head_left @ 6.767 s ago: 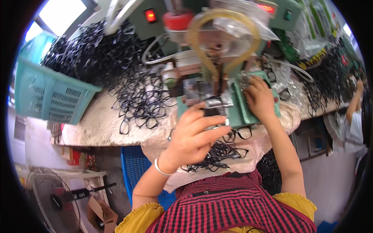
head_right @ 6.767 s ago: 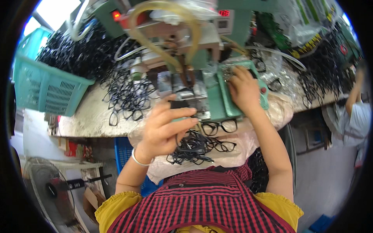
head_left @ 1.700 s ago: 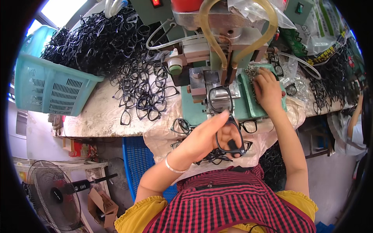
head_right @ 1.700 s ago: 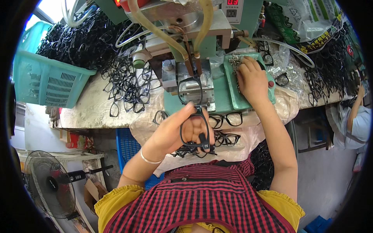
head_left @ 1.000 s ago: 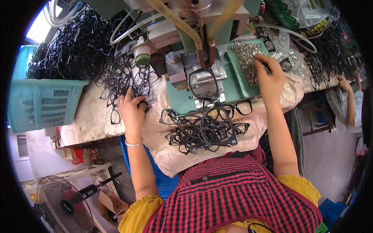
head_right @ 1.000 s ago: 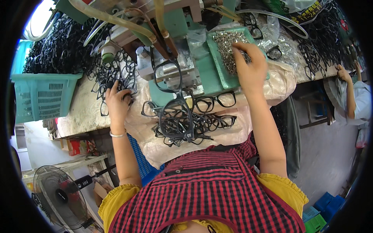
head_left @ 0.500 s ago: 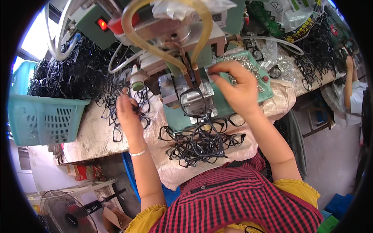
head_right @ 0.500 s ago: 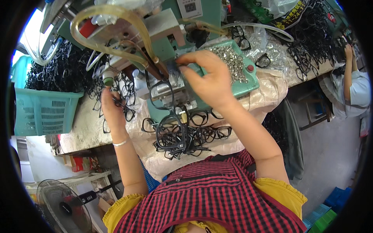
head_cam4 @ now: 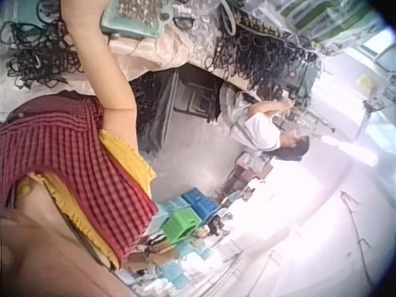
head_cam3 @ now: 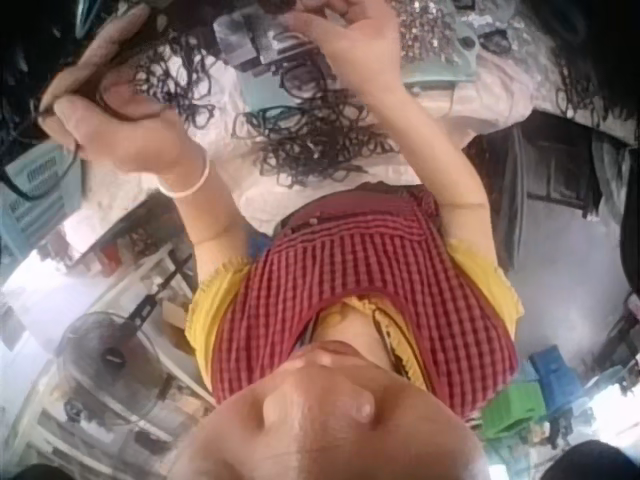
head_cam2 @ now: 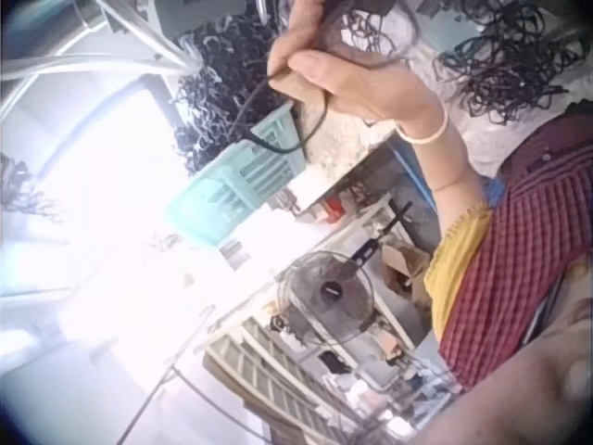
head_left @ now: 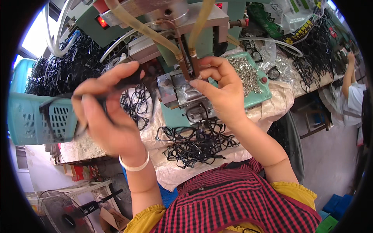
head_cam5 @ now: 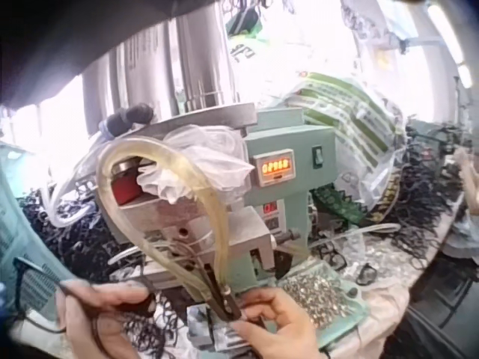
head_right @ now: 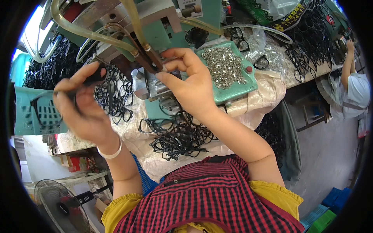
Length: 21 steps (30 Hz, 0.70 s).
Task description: The person repeatedly picks up black eyeglass frames from a pile, places them into a green jig on a workbench, and operates a pneumatic press to attach small metal components. The finished glasses are placed on the table, and the process is repeated continuously.
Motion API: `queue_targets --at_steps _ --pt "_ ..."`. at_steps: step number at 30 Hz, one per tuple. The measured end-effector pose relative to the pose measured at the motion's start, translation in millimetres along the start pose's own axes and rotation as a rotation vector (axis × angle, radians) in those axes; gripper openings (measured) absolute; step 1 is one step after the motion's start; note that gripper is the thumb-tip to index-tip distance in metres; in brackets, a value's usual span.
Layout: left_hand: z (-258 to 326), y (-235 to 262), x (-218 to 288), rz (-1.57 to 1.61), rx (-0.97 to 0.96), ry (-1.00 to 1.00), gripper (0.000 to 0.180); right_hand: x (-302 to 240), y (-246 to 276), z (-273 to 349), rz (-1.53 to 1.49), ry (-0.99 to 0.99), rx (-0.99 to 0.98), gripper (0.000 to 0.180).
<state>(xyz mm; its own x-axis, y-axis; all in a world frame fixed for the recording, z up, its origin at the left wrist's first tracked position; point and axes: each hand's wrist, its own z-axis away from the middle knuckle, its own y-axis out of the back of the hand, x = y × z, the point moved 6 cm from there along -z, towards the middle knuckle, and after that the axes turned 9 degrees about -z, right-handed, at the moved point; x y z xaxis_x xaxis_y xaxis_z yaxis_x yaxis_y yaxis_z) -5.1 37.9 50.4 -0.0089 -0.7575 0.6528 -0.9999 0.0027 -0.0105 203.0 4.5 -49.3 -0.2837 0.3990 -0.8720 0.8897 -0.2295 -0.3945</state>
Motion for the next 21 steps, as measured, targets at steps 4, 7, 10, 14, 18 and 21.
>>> queue_targets --at_steps 4,7,10,14,18,21 --pt "6.3 -11.0 8.0 0.154 0.002 0.077 0.033 -13.4 1.2 11.1 -0.015 0.0 0.022 0.045" --pt "51.6 -36.3 24.5 0.337 -0.041 0.473 0.021 -21.4 20.3 8.1 0.245 0.088 -0.177 0.037" --pt "104.7 -64.2 3.7 0.723 -0.528 1.116 0.02 -17.2 74.7 -1.8 1.013 0.364 -0.083 0.022" --pt "133.3 -85.6 -28.8 0.838 -0.542 1.434 0.019 4.5 132.5 5.2 1.335 0.338 0.042 0.022" --pt "138.0 -87.0 -36.9 0.856 -0.493 1.45 0.018 11.0 137.8 6.3 1.241 0.348 0.065 0.018" --pt "134.3 -88.8 -35.1 0.876 -0.526 1.453 0.019 9.6 110.8 -0.6 1.249 0.53 -0.117 0.016"
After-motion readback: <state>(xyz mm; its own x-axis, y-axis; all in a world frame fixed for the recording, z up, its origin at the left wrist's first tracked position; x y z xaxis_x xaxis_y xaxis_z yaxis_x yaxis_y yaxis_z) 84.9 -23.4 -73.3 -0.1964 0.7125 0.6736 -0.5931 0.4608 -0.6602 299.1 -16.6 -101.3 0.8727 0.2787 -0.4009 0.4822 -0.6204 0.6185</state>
